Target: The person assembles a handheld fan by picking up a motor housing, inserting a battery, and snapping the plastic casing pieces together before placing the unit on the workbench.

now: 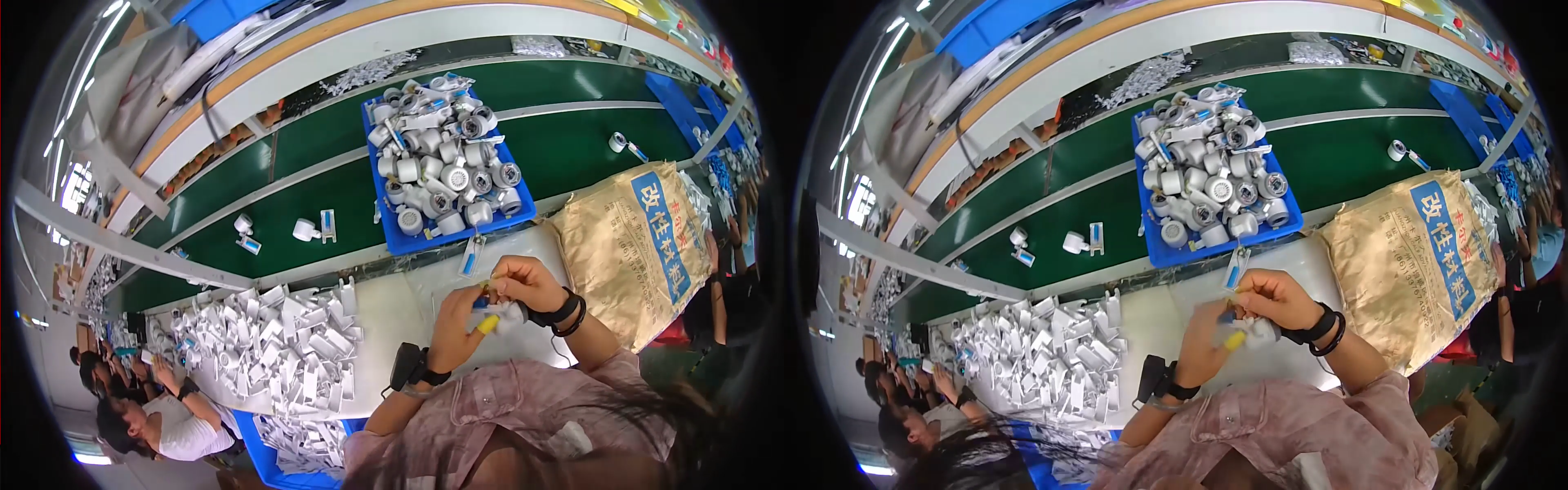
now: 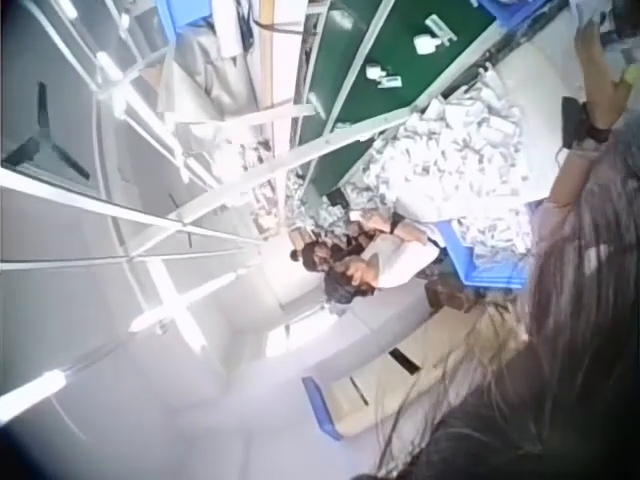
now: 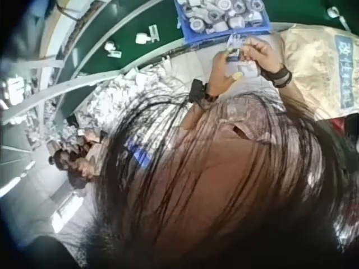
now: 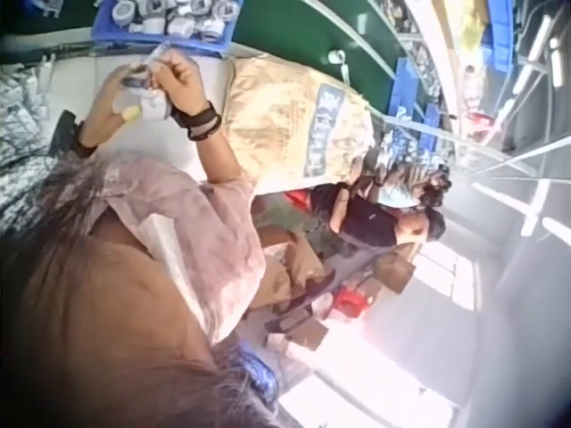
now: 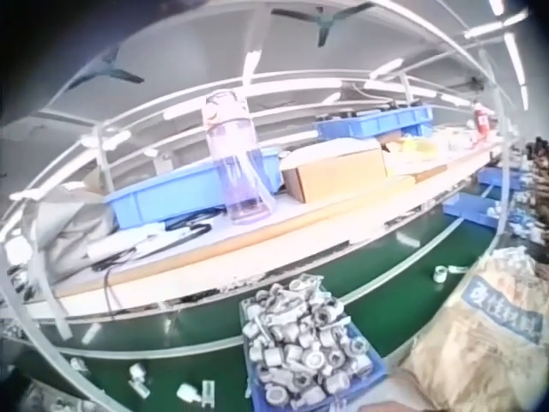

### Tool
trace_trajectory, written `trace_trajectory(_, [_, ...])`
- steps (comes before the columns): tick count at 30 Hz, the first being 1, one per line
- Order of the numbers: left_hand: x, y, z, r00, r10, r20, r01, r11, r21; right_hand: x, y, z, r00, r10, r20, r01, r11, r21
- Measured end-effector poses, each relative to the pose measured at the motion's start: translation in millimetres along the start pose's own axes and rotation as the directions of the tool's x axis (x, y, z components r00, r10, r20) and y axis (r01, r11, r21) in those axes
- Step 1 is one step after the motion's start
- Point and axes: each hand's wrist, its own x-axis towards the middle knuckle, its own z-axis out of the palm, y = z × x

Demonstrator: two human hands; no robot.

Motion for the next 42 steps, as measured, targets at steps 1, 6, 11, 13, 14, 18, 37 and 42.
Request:
trace_trajectory(1, [-9.2,-0.3,-5.5,0.999,-0.035,0.038,0.033,0.998,0.053,-2.9,2.9,4.9,1.000,-0.017,0.018,0.019,0.996,-0.093])
trace_trajectory(6, [-26.9,23.6,-41.9,0.969,-0.033,0.243,0.011,0.996,0.093,-14.3,-1.0,22.0,0.995,0.056,0.087,-0.038,0.980,-0.194])
trace_trajectory(11, [-40.8,36.1,-63.6,0.881,-0.320,0.347,0.322,0.945,0.052,-19.7,3.3,36.9,0.959,0.203,0.197,-0.171,0.971,-0.167])
trace_trajectory(13, [-43.9,38.5,-64.5,0.892,-0.316,0.323,0.329,0.944,0.016,-25.7,3.9,40.7,0.952,0.218,0.215,-0.203,0.975,-0.092])
trace_trajectory(14, [-44.7,41.3,-66.0,0.917,-0.306,0.255,0.344,0.931,-0.122,-29.4,4.9,41.5,0.934,0.253,0.252,-0.255,0.967,-0.027])
trace_trajectory(18, [-45.0,32.9,-59.8,0.959,-0.259,0.120,0.284,0.835,-0.471,-29.5,-1.8,48.3,0.845,0.243,0.476,-0.277,0.961,0.002])
trace_trajectory(37, [-54.4,16.7,-29.7,0.802,-0.578,0.153,0.509,0.525,-0.682,-38.1,46.0,83.4,0.882,-0.350,-0.315,0.088,0.780,-0.619])
trace_trajectory(42, [-58.8,18.4,-24.4,0.824,-0.536,0.183,0.504,0.546,-0.670,-36.3,47.2,77.6,0.802,-0.595,0.048,0.367,0.427,-0.826])
